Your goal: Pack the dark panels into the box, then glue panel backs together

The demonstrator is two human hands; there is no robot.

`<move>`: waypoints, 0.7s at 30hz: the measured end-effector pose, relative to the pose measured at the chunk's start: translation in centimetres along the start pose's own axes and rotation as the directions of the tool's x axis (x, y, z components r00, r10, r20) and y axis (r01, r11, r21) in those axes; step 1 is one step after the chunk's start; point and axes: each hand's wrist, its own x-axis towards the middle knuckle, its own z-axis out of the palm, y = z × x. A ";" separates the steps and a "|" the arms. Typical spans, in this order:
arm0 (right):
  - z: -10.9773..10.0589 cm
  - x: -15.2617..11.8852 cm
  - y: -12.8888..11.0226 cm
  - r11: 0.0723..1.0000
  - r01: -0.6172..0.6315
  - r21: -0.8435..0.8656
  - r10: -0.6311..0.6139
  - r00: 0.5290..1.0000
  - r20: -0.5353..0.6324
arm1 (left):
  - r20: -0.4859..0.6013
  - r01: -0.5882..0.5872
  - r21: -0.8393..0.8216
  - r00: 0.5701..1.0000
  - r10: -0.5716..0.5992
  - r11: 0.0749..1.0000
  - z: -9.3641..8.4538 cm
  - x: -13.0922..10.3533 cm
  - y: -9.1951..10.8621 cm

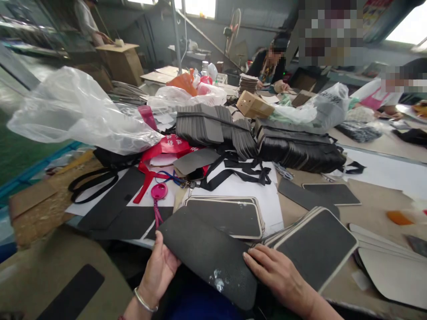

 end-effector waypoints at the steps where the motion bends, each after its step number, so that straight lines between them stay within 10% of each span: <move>1: 0.3 -0.1 0.0 1.000 -0.012 -0.003 0.012 1.000 0.004 | 0.010 0.001 0.044 1.000 -0.001 0.999 0.0 0.1 0.1; 21: 2.0 2.0 3.3 0.991 -0.088 -0.101 0.091 0.995 0.029 | -0.013 -0.048 0.026 0.999 0.049 0.998 2.3 1.7 0.9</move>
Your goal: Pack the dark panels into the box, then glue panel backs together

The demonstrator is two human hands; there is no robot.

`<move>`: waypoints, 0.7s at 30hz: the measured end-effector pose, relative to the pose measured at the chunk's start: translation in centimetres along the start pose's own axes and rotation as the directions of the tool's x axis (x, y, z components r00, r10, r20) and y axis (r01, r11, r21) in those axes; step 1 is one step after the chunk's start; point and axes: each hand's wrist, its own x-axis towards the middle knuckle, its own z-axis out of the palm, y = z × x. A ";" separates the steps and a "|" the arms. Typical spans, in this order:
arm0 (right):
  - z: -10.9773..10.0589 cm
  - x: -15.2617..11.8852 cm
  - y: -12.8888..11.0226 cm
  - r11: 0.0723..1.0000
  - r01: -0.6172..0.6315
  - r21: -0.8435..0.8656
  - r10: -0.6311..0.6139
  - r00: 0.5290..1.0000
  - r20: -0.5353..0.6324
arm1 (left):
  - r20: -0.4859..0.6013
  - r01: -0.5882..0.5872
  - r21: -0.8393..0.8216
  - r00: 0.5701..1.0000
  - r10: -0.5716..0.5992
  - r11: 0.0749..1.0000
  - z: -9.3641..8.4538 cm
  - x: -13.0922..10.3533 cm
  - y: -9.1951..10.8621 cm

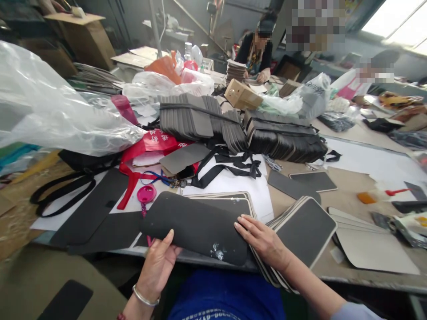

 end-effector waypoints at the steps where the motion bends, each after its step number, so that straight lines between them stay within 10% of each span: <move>1: 0.0 0.5 0.1 1.000 0.008 0.000 -0.008 1.000 -0.011 | -0.009 -0.001 -0.024 1.000 0.001 1.000 0.3 0.1 -0.2; 8: 0.9 2.4 2.3 0.983 0.165 0.078 -0.160 0.985 -0.065 | -0.038 -0.036 -0.067 0.999 0.034 0.997 2.7 0.5 -1.9; 15: 2.1 2.9 10.0 0.975 0.204 0.084 -0.193 0.973 -0.125 | -0.013 -0.112 -0.001 0.994 0.112 0.994 8.7 0.9 -2.0; 19: 5.4 3.5 16.8 0.995 -0.073 0.063 0.077 0.996 -0.051 | -0.025 -0.116 -0.081 0.993 0.115 0.990 13.9 4.2 -2.0; 21: 7.5 4.0 20.2 0.926 -0.378 0.017 0.375 0.923 0.087 | -0.032 -0.101 -0.109 0.995 0.098 0.989 16.1 6.4 -2.1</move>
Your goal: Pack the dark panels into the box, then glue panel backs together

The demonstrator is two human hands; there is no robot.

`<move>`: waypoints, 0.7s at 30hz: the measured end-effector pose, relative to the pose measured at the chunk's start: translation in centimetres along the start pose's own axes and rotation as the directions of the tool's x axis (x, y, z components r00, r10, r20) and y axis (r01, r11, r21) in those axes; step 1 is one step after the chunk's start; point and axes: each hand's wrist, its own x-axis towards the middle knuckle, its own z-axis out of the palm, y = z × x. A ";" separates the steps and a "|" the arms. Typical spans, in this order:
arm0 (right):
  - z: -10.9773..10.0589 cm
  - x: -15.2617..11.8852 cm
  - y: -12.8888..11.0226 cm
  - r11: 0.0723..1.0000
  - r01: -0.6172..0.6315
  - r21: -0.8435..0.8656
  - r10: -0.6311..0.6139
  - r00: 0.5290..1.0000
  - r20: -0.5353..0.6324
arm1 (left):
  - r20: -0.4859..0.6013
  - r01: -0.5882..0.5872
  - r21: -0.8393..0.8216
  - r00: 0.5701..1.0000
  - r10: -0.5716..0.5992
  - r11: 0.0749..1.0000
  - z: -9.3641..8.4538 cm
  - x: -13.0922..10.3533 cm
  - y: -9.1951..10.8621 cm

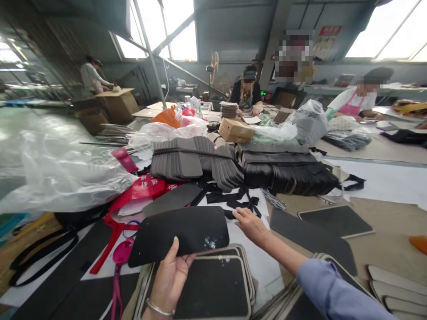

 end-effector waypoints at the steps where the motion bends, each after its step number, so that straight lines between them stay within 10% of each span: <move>1: 1.0 0.9 1.2 0.984 -0.179 -0.020 0.180 0.981 0.068 | 0.002 0.006 -0.010 1.000 -0.006 1.000 0.9 1.1 -0.3; 4: 3.5 2.8 3.3 0.855 -0.512 -0.084 0.518 0.832 0.198 | 0.035 -0.001 -0.052 0.999 0.003 0.999 3.0 4.3 -1.6; 9: 5.4 3.6 4.6 0.919 -0.392 -0.037 0.381 0.863 0.331 | -0.117 0.008 -0.072 0.993 -0.016 0.997 3.5 8.8 -4.7; 14: 2.8 4.1 6.4 0.871 -0.481 -0.102 0.488 0.822 0.294 | -0.315 0.042 -0.010 0.948 -0.043 0.999 2.0 11.4 -7.1; 21: 3.8 7.2 -4.3 0.999 -0.042 0.010 0.034 0.909 0.416 | -0.372 0.087 0.068 0.926 -0.056 0.994 1.8 13.1 -8.4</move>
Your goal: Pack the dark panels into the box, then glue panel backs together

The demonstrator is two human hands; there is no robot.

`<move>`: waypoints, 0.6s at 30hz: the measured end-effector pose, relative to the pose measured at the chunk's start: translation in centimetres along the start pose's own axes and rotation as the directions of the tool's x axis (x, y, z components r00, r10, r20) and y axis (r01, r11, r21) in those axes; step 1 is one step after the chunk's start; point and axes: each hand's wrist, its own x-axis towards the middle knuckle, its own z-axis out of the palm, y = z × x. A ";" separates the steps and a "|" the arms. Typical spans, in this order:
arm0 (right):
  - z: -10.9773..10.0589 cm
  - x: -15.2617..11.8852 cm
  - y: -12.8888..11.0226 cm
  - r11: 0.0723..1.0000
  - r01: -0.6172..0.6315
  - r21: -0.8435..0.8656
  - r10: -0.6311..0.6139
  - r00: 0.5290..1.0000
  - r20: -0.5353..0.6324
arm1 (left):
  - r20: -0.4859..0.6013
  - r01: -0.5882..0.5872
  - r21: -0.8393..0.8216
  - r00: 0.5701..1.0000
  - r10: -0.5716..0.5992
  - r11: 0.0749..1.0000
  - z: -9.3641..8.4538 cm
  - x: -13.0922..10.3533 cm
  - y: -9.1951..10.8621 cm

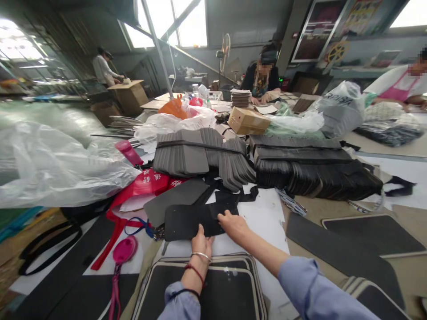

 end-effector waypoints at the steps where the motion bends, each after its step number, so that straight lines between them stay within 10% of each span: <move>1: 0.7 0.5 -0.9 0.999 0.036 -0.007 -0.036 0.999 0.025 | -0.016 -0.004 0.010 1.000 0.004 1.000 0.1 0.3 -0.1; 8: 1.8 -0.7 2.7 0.994 0.077 -0.080 -0.060 0.979 0.197 | -0.148 0.011 0.031 0.989 -0.006 0.999 0.1 1.3 -0.3; 18: 2.0 0.6 -1.1 0.997 -0.017 -0.079 0.032 0.981 0.193 | -0.183 0.037 0.052 0.983 -0.027 0.998 0.2 1.8 -0.3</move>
